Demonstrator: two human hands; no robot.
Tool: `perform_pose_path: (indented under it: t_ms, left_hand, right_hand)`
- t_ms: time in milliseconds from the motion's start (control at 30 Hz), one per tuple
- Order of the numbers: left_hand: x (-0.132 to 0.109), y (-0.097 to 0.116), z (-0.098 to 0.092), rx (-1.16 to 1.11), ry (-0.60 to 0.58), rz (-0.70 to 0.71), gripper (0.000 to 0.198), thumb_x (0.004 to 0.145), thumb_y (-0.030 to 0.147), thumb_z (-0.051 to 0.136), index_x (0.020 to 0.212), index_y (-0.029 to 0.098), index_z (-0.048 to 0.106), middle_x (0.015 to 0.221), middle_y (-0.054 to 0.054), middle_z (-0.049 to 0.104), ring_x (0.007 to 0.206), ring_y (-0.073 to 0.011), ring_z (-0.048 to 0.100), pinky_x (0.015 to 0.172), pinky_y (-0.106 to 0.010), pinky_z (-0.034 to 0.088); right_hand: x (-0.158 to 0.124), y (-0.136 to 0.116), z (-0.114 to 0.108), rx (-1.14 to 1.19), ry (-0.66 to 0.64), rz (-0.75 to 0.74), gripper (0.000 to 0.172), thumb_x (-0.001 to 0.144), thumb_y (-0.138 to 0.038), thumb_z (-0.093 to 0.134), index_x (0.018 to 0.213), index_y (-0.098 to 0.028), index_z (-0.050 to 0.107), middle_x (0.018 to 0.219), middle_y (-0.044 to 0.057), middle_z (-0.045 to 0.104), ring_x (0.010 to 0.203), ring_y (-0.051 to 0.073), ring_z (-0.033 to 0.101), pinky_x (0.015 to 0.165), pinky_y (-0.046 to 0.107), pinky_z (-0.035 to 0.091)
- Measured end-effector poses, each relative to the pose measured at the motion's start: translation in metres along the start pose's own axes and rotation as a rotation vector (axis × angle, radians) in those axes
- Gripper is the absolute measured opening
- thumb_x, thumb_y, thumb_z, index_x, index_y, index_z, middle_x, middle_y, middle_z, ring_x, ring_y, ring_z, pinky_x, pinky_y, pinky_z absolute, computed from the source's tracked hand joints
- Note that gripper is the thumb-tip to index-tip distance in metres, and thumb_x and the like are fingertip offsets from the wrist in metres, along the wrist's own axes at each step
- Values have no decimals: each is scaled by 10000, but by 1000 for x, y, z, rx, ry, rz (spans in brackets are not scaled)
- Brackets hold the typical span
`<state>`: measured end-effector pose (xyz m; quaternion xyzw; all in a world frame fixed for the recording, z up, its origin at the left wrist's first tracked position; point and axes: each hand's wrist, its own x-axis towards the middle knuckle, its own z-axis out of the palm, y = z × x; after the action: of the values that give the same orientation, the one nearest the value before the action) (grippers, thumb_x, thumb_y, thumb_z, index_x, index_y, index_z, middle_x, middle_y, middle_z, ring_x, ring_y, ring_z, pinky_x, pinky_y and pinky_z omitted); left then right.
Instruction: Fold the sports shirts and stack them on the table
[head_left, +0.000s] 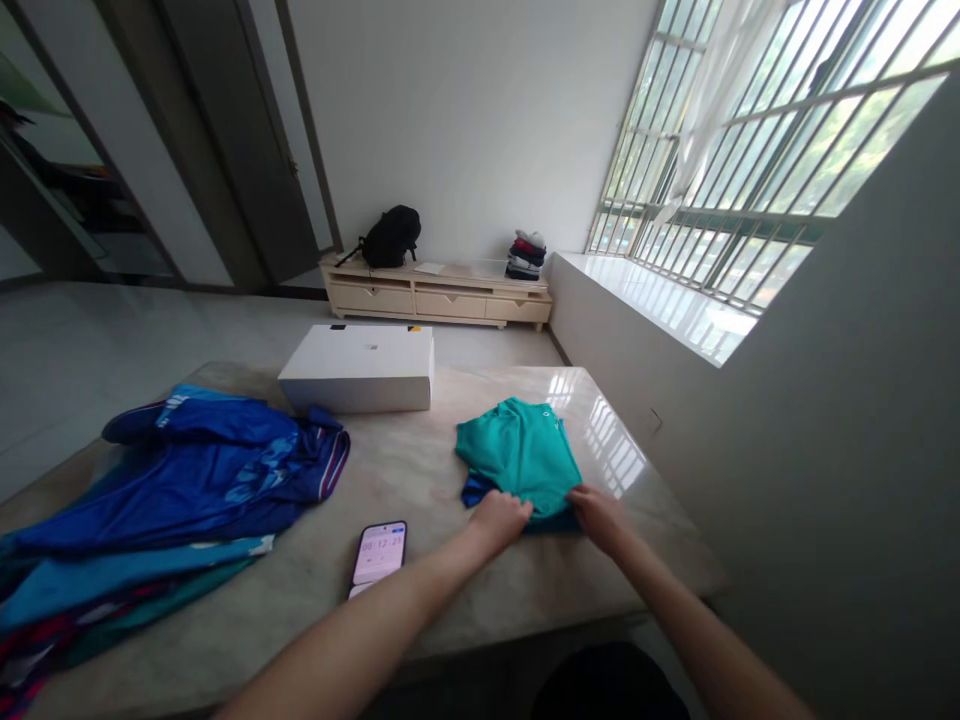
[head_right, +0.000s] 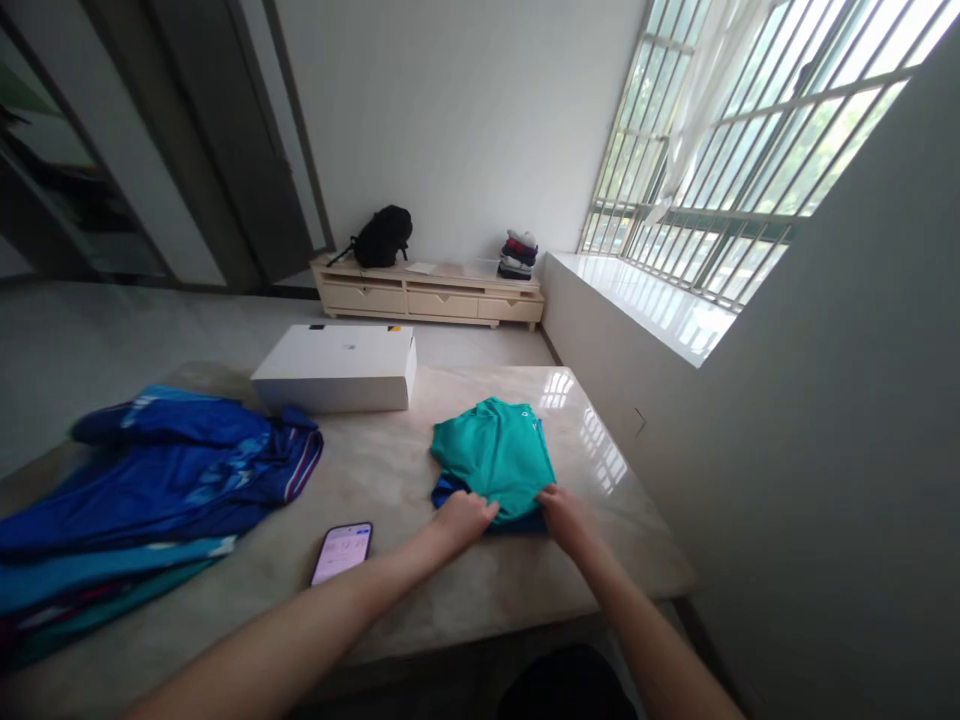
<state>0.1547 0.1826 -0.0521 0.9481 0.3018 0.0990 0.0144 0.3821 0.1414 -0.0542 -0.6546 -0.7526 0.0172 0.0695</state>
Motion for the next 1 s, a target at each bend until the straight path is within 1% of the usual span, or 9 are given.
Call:
perform_pose_path:
  t_ms: [67,133,200,300,400,600,700,867,1000]
  left_hand:
    - [-25,13,30,6,-29,-44,233,908,35,607,1086,128,726,1162,-254,735,967,-336,762,702,-398,605]
    - [-48,18,46,4,-45,-85,337,915,54,599,1228,140,695,1375,-267,638,1159,-360,703,809,-443,610]
    - [-73,17,48,-17,-51,-108,379,925,105,619,1298,155,666,1439,-228,609,1262,-338,649,944,-455,580]
    - [-119,2,35,-37,-43,-171,399,938,206,646,1336,195,648,1453,-137,628,1319,-269,609,1102,-412,494]
    - [-183,-37,9,-5,-24,-318,318,948,230,607,1252,236,700,1427,-83,655,1343,-249,579,1167,-410,429]
    - [-336,-166,-65,187,116,-805,376,918,316,521,1169,114,715,1464,-243,570,1408,-448,459,1128,-632,387]
    - [-390,-207,-84,219,174,-924,469,905,377,497,1253,113,666,1460,-227,573,1411,-436,459,1138,-593,391]
    - [-419,-217,-63,224,252,-978,557,957,425,431,1394,107,565,1493,-207,549,1431,-359,465,1157,-483,407]
    - [-416,-211,-47,251,320,-978,522,982,398,392,1357,90,584,1454,-227,566,1387,-347,502,1157,-467,403]
  right_hand:
    - [-21,-7,30,-5,-29,51,385,922,-147,533,1193,-275,773,1316,55,722,1087,243,731,804,273,561]
    - [-35,-11,45,-5,-40,89,418,958,-165,497,1290,-281,723,1410,68,663,1162,254,703,821,282,561]
    - [-42,-14,47,4,-52,102,397,983,-192,484,1284,-299,719,1397,59,668,1159,248,700,819,279,553]
    - [-48,-20,41,31,-62,112,344,994,-215,484,1189,-298,755,1299,61,711,1079,244,717,811,294,542]
    - [-56,-32,37,84,-47,127,338,992,-236,482,1190,-280,752,1265,83,712,1070,270,708,819,337,540]
    - [-76,-66,37,284,-1,147,320,930,-244,542,1147,-256,778,1257,93,718,1146,326,668,945,417,520]
    - [-62,-77,38,423,33,192,308,889,-257,585,1122,-267,787,1260,76,724,1166,317,665,1015,421,503]
    - [4,-90,42,713,76,411,443,862,-300,618,1263,-145,722,1090,147,761,1004,315,735,859,403,591]
    - [60,-103,39,1033,64,519,656,916,-330,588,1535,-157,458,1312,173,683,883,235,774,681,313,635]
